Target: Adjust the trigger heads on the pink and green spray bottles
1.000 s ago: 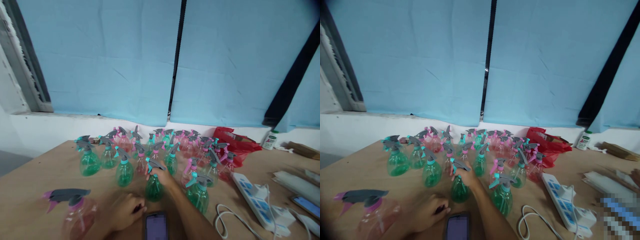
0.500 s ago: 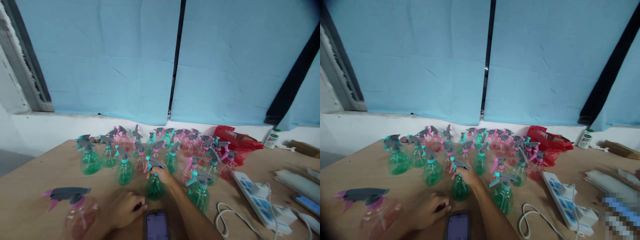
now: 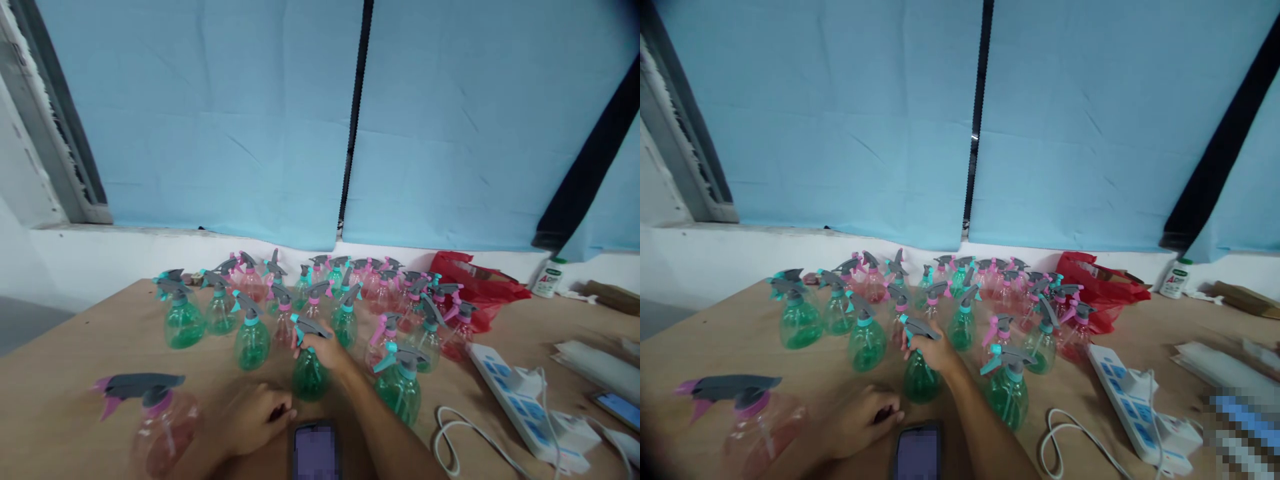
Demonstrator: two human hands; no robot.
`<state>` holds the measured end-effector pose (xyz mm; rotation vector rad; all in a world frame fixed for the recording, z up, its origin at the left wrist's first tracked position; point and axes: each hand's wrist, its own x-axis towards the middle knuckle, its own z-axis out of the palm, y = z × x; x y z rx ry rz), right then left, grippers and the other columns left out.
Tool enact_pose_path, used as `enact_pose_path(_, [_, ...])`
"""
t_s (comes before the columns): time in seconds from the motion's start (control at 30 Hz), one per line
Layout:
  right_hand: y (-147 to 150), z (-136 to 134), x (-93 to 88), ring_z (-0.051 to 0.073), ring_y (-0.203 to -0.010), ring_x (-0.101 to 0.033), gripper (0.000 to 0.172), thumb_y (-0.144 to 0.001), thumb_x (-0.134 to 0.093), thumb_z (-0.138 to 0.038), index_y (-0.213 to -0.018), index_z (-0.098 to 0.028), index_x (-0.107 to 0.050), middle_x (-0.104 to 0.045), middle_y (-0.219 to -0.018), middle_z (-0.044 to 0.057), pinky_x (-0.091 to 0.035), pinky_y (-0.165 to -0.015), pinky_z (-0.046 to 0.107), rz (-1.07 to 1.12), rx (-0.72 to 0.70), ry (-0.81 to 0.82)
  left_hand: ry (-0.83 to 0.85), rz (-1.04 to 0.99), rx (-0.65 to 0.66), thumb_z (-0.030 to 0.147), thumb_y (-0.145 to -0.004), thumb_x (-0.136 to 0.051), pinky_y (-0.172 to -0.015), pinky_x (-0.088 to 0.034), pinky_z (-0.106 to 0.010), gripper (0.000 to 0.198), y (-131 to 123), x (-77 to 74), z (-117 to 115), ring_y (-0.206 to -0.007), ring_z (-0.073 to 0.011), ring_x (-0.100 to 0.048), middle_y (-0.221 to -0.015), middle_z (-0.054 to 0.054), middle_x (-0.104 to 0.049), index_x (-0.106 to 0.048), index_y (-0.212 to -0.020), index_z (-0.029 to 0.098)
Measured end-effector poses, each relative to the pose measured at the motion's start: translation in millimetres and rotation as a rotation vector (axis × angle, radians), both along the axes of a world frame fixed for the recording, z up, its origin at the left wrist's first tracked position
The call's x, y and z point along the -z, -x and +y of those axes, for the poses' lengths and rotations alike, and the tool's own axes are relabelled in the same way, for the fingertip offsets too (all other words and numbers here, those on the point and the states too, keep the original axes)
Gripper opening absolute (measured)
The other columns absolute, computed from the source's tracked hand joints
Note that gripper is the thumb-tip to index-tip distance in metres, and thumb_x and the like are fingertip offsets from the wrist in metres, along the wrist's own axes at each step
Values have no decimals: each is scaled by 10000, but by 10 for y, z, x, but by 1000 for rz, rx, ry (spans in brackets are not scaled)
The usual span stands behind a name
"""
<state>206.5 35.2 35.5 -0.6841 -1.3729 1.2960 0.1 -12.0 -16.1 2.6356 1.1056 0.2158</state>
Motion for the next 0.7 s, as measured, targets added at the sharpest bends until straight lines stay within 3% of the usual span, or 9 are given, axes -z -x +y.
enact_pose_path(0.1, [14,-3,7,154,-553,-608,114,-657,-613,-298,-684,-205,-674,-675,-677,3,-524,-581,281,-2,14,-19,6,6,5,456,-1045,-474,-581,-248,-295,383,-15,-51,-17,-629,-142,-537,-686,18,-640,-608,-773,222])
enact_pose_path(0.27, [41,2,125,139,-573,-588,256,-787,-678,-358,-1016,-242,-674,-693,-878,11,-535,-645,303,33,47,-164,13,-1,6,444,-1040,-481,-576,-251,-283,359,-28,-97,-37,-614,-138,-514,-688,22,-634,-624,-791,229])
enact_pose_path(0.33, [52,0,193,141,-603,-572,288,-843,-684,-438,-1051,-245,-631,-649,-873,7,-510,-641,292,93,156,-206,16,-4,3,446,-1040,-488,-584,-262,-279,360,-29,-97,-38,-617,-138,-517,-692,21,-640,-623,-789,227])
enact_pose_path(0.43, [63,-37,199,156,-634,-527,252,-908,-652,-473,-960,-227,-637,-567,-749,-9,-439,-612,273,23,445,-306,15,-3,-3,444,-1027,-522,-588,-271,-282,335,-26,-102,-41,-614,-139,-524,-694,22,-646,-630,-795,227])
enact_pose_path(0.57, [123,-182,-90,199,-749,-554,201,-926,-647,-412,-907,-217,-689,-611,-798,32,-454,-699,313,-113,660,-461,18,-1,4,457,-1028,-517,-620,-312,-291,330,-1,-94,-53,-657,-158,-560,-727,10,-666,-626,-813,231])
enact_pose_path(0.7, [355,-310,-541,210,-789,-586,270,-949,-615,-441,-1049,-211,-715,-665,-867,46,-493,-761,336,-68,660,-414,30,-5,-33,483,-1027,-480,-626,-342,-293,351,22,-22,-51,-687,-173,-557,-761,-5,-674,-633,-836,232])
